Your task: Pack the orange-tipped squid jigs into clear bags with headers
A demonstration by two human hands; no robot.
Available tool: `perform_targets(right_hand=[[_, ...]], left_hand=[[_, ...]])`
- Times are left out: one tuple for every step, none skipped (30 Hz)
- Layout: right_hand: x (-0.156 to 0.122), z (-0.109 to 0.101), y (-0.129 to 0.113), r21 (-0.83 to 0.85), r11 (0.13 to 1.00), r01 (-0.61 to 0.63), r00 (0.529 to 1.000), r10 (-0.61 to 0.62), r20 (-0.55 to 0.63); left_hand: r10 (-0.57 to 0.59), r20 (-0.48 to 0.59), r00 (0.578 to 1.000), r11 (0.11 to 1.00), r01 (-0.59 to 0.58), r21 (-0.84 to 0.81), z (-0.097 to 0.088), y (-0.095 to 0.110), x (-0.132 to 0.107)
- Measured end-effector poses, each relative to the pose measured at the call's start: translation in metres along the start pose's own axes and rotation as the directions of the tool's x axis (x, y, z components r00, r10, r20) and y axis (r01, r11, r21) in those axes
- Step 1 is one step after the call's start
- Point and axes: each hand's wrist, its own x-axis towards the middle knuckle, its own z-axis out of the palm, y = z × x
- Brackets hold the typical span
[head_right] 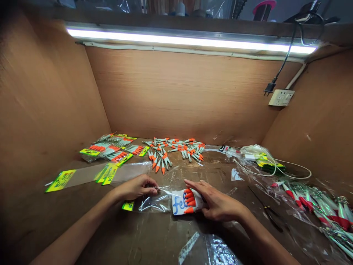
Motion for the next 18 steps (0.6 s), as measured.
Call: perform_targets(right_hand=[[0.0,0.001,0.0,-0.005,1.0,0.006,1.0,-0.006,0.003],[0.001,0.002,0.0,-0.01,1.0,0.013,1.0,-0.013,0.004],[0.002,0.004,0.0,-0.013,1.0,0.019,1.0,-0.019,0.004],[0.003,0.006,0.0,-0.012,1.0,0.026,1.0,-0.026,0.004],[0.004,0.008,0.0,-0.005,0.999,0.032,0.999,-0.032,0.005],[0.005,0.01,0.0,0.006,0.999,0.035,0.999,-0.035,0.003],[0.006,0.012,0.0,0.018,0.999,0.035,0.999,-0.035,0.0],[0.007,0.013,0.0,0.028,0.999,0.034,0.999,-0.034,-0.007],[0.007,0.014,-0.001,0.036,0.999,0.031,0.999,-0.03,-0.015],[0.008,0.014,-0.001,0.045,0.999,0.028,0.999,-0.027,-0.022],[0.008,0.014,-0.002,0.055,0.998,0.024,0.999,-0.023,-0.026],[0.008,0.014,-0.003,0.069,0.997,0.02,0.999,-0.018,-0.03],[0.008,0.014,-0.004,0.086,0.996,0.013,0.999,-0.011,-0.033],[0.008,0.014,-0.005,0.101,0.995,0.004,0.999,0.0,-0.038],[0.008,0.014,-0.007,0.108,0.994,-0.006,0.999,0.01,-0.045],[0.008,0.014,-0.008,0.104,0.994,-0.015,0.998,0.021,-0.054],[0.008,0.015,-0.009,0.091,0.996,-0.026,0.997,0.031,-0.064],[0.008,0.016,-0.009,0.073,0.997,-0.033,0.997,0.038,-0.07]], left_hand=[[-0.004,0.008,1.0,1.0,0.004,0.008,0.0,0.001,-0.001],[-0.005,0.018,1.0,1.0,0.005,0.019,0.001,0.002,-0.001],[-0.003,0.027,1.0,0.999,0.002,0.034,0.002,0.004,-0.002],[0.002,0.036,0.999,0.999,-0.004,0.051,0.002,0.005,-0.003],[0.01,0.044,0.999,0.997,-0.013,0.072,0.003,0.007,-0.004],[0.021,0.045,0.999,0.995,-0.026,0.095,0.004,0.009,-0.005],[0.039,0.039,0.998,0.992,-0.044,0.121,0.004,0.011,-0.006],[0.065,0.026,0.998,0.986,-0.068,0.15,0.005,0.012,-0.006],[0.1,0.01,0.995,0.978,-0.1,0.181,0.005,0.014,-0.006],[0.142,-0.012,0.99,0.967,-0.136,0.216,0.006,0.015,-0.005],[0.188,-0.037,0.981,0.95,-0.172,0.261,0.008,0.016,-0.005],[0.233,-0.068,0.97,0.928,-0.201,0.315,0.009,0.017,-0.004],[0.271,-0.1,0.957,0.901,-0.216,0.377,0.012,0.017,-0.003],[0.299,-0.135,0.945,0.873,-0.214,0.438,0.015,0.018,-0.002],[0.316,-0.164,0.934,0.848,-0.2,0.491,0.019,0.018,-0.001],[0.32,-0.185,0.929,0.829,-0.18,0.53,0.024,0.018,0.0],[0.313,-0.194,0.93,0.819,-0.162,0.55,0.028,0.019,0.0],[0.3,-0.192,0.935,0.818,-0.148,0.556,0.033,0.02,0.0]])
